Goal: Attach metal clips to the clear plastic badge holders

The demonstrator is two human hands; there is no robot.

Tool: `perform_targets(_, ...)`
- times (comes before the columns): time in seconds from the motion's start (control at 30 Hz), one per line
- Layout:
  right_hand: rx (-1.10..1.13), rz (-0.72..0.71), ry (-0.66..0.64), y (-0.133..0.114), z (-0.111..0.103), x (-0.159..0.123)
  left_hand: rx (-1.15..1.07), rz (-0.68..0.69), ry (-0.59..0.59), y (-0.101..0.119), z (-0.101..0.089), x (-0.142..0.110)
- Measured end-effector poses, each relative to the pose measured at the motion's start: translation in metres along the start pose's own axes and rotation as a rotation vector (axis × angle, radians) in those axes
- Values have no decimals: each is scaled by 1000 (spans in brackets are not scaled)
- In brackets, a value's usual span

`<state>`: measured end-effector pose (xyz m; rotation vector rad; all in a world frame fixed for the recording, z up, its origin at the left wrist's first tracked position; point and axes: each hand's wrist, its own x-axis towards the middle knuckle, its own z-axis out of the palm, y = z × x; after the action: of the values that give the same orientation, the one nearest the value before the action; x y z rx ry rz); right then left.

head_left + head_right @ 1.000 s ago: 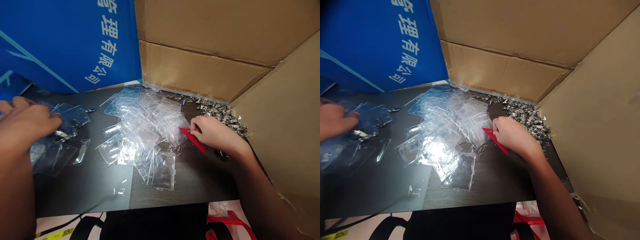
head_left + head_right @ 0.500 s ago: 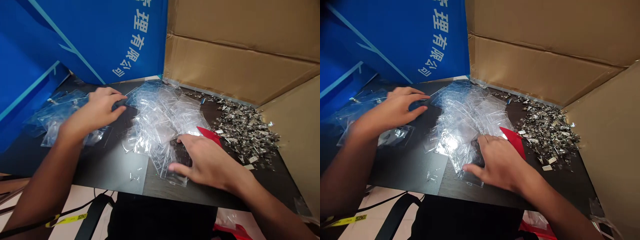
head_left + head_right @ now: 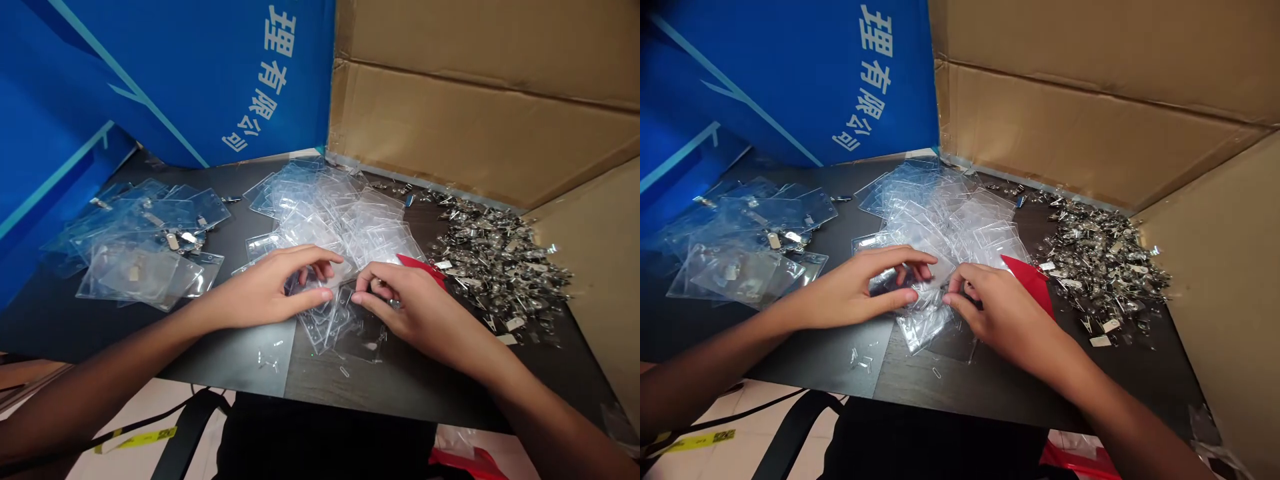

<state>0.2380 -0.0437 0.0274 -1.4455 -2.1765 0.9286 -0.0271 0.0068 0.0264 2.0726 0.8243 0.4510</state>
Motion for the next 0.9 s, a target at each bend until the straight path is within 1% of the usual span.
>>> perform_targets(0.07, 133, 11, 22, 1, -5, 0, -198, -69, -78, -1, 5, 1)
perform_targets(0.13, 239, 32, 79, 3, -7, 1, -341, -108, -136, -2, 8, 2)
perform_targets(0.2, 313, 54, 165, 5, -6, 3, -398, -126, -138, -4, 9, 3)
perform_targets(0.3, 345, 61, 282, 4, -3, 6, -419, -134, -26, -6, 9, 5)
perform_targets(0.4, 310, 58, 389, 3, 1, 8, -445, -176, 122, -7, 9, 6)
perform_targets(0.5, 268, 92, 488, 5, 7, 10, -517, -203, 217, -10, 9, 8)
perform_targets(0.57, 239, 129, 487, 10, 10, 10, -573, -174, 251, -13, 10, 8)
perform_targets(0.67, 181, 155, 403, 16, 13, 9, -548, -119, 284, -15, 11, 8)
perform_targets(0.77, 178, 131, 310, 15, 15, 8, -444, -88, 301, -14, 13, 6)
perform_targets(0.9, 306, 51, 272, 4, 19, 4, -338, -43, 254, -9, 18, 4)
